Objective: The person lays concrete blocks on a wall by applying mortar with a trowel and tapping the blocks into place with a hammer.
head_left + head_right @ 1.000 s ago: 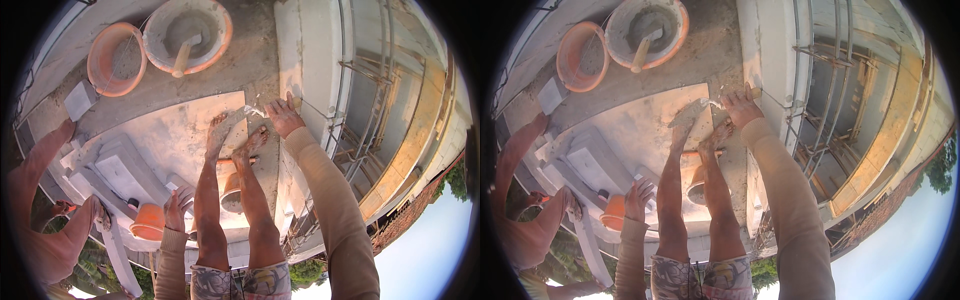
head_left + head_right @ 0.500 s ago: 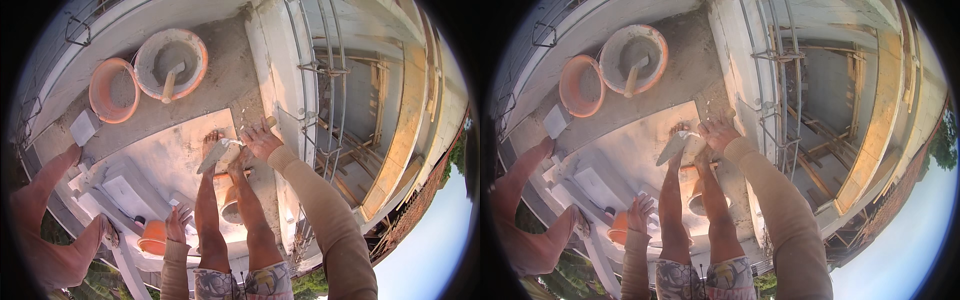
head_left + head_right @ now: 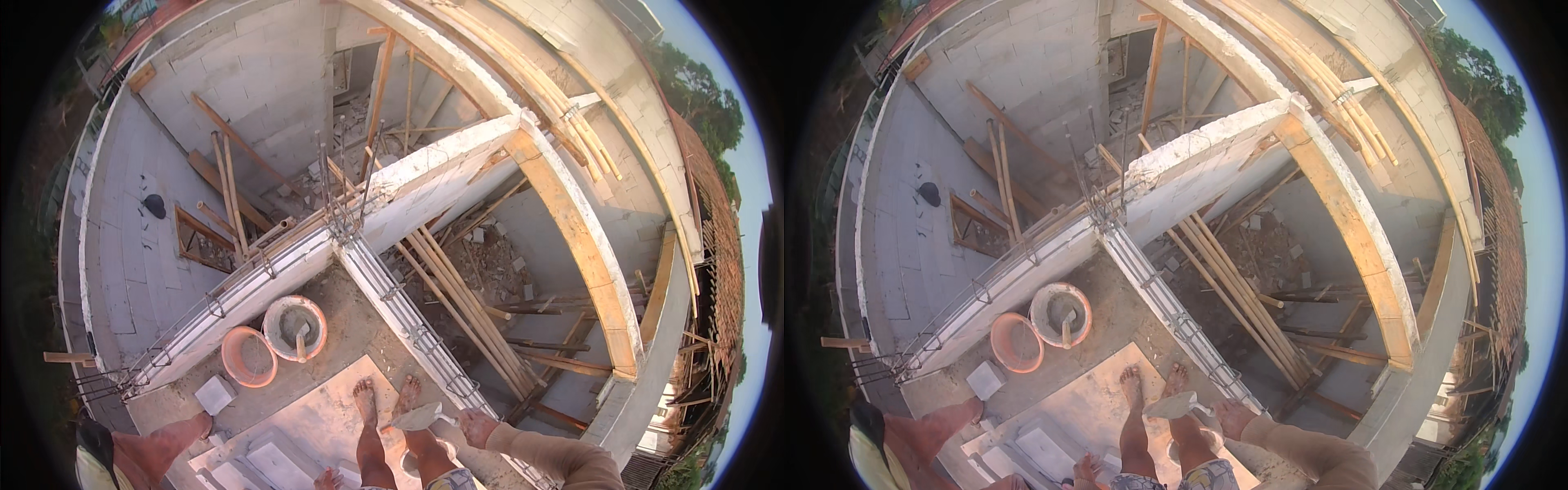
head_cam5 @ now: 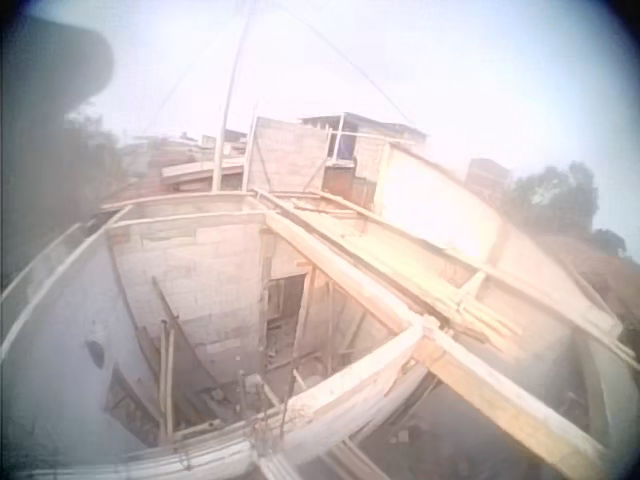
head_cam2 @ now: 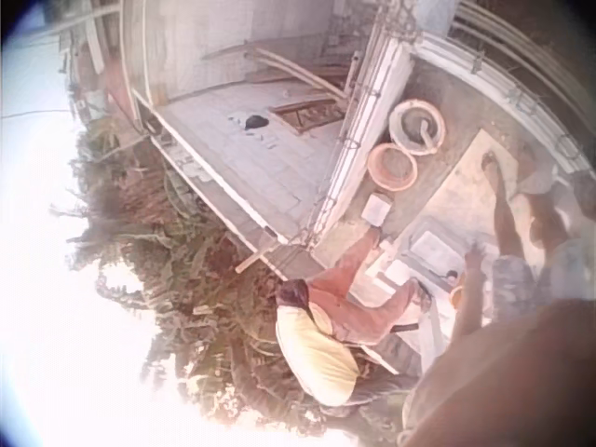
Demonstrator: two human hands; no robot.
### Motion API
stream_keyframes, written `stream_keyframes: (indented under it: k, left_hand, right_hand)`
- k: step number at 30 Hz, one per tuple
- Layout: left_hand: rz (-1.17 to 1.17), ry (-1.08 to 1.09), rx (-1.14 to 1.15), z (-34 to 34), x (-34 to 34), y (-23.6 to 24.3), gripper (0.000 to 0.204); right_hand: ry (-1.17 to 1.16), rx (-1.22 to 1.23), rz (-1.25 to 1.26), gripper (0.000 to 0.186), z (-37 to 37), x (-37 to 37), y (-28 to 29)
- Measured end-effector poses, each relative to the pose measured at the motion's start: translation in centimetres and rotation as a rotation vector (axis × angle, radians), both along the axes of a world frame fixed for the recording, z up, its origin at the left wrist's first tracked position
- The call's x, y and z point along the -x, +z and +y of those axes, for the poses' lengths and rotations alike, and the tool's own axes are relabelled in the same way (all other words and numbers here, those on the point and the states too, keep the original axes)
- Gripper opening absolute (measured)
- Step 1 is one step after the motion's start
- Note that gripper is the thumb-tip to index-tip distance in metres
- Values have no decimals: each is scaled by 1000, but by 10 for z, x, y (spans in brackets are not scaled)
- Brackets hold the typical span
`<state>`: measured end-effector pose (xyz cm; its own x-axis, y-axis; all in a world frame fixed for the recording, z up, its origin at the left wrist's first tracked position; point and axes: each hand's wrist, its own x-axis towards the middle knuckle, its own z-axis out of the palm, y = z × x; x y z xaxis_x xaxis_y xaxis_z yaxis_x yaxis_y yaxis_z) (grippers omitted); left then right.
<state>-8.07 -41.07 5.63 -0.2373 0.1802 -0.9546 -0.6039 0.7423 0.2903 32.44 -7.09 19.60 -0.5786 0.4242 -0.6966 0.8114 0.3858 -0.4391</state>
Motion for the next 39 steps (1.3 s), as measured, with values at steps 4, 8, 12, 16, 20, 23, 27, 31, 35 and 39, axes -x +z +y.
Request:
stream_keyframes:
  k: [4, 8, 12, 16, 20, 23, 27, 31, 35, 39]
  left_hand:
    - [-42, -209, 51, 100, -16, 17, 65]
    - [-39, -344, -79, 206, -28, 55, 66]
    - [-78, -501, -253, 303, -68, 100, 66]
    - [-126, -670, -376, 362, -122, 143, 67]
    - [-199, -868, -385, 377, -181, 169, 68]
    - [-196, -934, -317, 369, -192, 175, 68]
    - [-88, -976, -229, 367, -174, 183, 69]
    - [-6, -954, -174, 370, -139, 190, 70]
    - [10, -1139, -235, 417, -105, 214, 73]
    - [-135, -1497, -314, 428, -148, 215, 79]
  right_hand:
    - [-419, -134, -267, 44, -15, -84, 108]
    - [-894, -124, -550, 50, -64, -131, 166]
    - [-1042, -161, -490, 66, -195, -166, 116]
    - [-1317, 23, -471, 59, -260, -130, 138]
    - [-1582, 207, -456, 53, -337, -77, 156]
    - [-1595, 361, -444, 49, -375, -34, 144]
    - [-1135, 241, -364, 58, -392, -19, 148]
    - [-1645, 379, -391, 55, -397, -20, 148]
    - [-2066, 258, -221, 56, -352, -28, 218]
    - [-2152, 301, -250, 55, -382, -2, 136]
